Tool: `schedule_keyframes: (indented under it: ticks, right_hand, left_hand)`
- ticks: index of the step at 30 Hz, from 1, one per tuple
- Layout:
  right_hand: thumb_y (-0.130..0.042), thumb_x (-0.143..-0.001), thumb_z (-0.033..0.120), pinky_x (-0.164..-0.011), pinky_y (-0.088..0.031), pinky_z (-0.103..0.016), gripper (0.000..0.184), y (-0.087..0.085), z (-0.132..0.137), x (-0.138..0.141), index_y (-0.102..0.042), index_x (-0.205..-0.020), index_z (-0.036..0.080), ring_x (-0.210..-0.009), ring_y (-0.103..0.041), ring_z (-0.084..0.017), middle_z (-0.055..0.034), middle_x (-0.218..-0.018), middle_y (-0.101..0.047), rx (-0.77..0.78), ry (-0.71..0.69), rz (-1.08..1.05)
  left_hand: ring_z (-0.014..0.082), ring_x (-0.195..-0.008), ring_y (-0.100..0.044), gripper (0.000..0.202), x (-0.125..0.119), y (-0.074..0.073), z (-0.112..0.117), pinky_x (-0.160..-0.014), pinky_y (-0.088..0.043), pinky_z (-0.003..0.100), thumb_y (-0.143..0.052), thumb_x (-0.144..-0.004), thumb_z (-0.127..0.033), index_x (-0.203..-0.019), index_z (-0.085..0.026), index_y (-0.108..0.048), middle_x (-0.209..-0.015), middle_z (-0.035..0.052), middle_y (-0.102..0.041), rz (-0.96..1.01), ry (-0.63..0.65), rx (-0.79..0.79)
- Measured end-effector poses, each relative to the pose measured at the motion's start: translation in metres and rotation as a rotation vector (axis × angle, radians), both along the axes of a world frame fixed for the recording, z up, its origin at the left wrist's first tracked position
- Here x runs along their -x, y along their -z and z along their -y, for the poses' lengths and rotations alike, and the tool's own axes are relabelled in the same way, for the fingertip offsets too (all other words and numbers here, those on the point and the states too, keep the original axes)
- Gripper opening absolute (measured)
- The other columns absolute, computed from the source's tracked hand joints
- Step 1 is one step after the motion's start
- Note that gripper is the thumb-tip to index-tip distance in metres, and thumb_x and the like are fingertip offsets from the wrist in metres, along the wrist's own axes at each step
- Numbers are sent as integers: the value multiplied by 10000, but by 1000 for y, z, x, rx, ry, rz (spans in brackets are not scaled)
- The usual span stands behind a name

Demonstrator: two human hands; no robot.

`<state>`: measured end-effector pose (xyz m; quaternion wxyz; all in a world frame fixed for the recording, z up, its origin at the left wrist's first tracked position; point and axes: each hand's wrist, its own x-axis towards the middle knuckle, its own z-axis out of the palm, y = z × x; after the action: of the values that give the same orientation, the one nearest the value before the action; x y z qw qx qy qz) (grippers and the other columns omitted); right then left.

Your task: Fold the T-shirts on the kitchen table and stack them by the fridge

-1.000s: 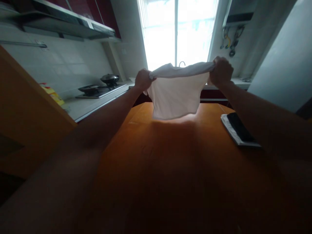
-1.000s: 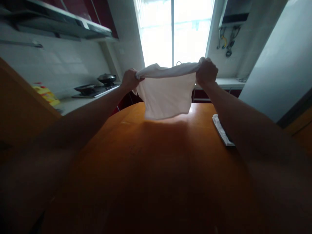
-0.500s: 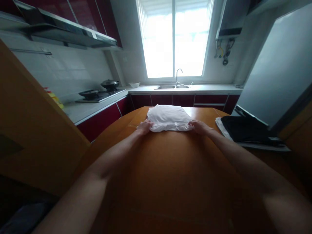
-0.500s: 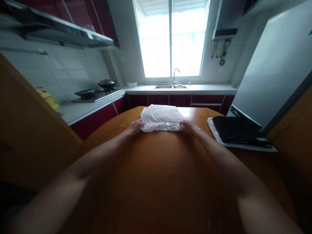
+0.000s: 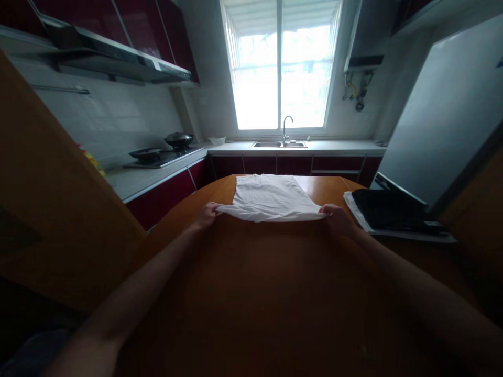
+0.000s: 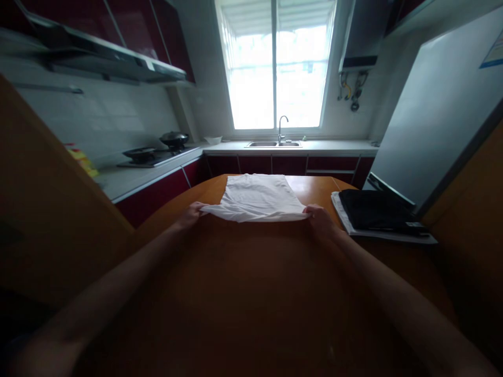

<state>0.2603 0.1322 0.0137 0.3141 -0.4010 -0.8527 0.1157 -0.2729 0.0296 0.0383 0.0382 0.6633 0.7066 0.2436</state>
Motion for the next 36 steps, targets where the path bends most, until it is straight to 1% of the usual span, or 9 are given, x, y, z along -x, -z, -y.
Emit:
schedule_keyframes:
  ticks: [4,7,13,17,21,24,27,31,36]
  right_hand:
    - [-540,-742,101,-1016,-395,-441,248,7,29,-11,-717,-872,216,-1115,-596,-283,-85,-1081,-717,-55,-167,200]
    - [-652,-731,165,-1100,-315,-509,418,12,49,-1,-716,-1135,250,-1235,-524,-316,-90,-1249,-667,-99,-208,242]
    - [-499,-913,179,-997,-396,-443,230,13,76,32,-726,-905,218,-1040,-574,-262,-91,-1022,-683,-128,-207,254]
    - [-417,-981,221,-900,-453,-381,290,12,86,32,-688,-883,188,-931,-601,-233,-90,-937,-678,-31,-262,158]
    - [-447,-978,308,-817,-503,-342,274,11,81,17,-684,-883,208,-863,-642,-220,-64,-902,-703,102,-295,-33]
    - [-462,-934,244,-916,-496,-381,274,11,64,-1,-720,-1012,197,-1002,-661,-256,-116,-1062,-728,35,48,-165]
    - [-490,-855,144,-972,-477,-385,391,14,47,-21,-709,-1179,137,-1092,-660,-280,-176,-1171,-719,96,336,-77]
    - [-515,-881,218,-848,-506,-314,292,16,39,-35,-763,-1011,137,-955,-698,-254,-142,-1026,-764,235,248,126]
    - [-671,-811,306,-649,-480,-276,171,7,40,-38,-743,-799,151,-733,-676,-221,-86,-799,-749,409,189,156]
  left_hand:
    - [359,-1300,-507,620,-8,0,39,-1107,-375,514,-636,-781,-215,-1399,-257,-607,-1363,137,-588,-252,-28,156]
    - [335,-1401,-409,688,-51,6,65,-1172,-307,493,-637,-798,-182,-1471,-266,-523,-1497,120,-483,-252,238,107]
    - [271,-1055,-609,276,-134,13,88,-1002,-457,395,-545,-957,-365,-1105,-267,-756,-1107,103,-664,-100,473,45]
    - [220,-852,-627,338,-137,1,94,-838,-492,318,-483,-984,-362,-834,-228,-754,-895,84,-680,-6,531,56]
    - [171,-658,-637,329,-115,-8,102,-644,-487,241,-581,-925,-489,-839,-235,-771,-727,30,-700,190,610,318]
    - [191,-764,-683,314,-90,0,96,-709,-514,251,-562,-929,-454,-938,-222,-773,-840,46,-737,223,462,191]
    - [256,-1057,-656,322,-60,18,81,-974,-488,332,-535,-900,-309,-1128,-180,-723,-1110,81,-714,117,206,-67]
    - [281,-1308,-529,498,-34,41,69,-1151,-375,424,-470,-906,-251,-1379,-140,-579,-1379,146,-593,-111,-23,39]
    - [359,-1507,-263,554,-37,56,73,-1178,-231,645,-306,-1027,-377,-1531,-183,-429,-1605,153,-361,-242,-208,153]
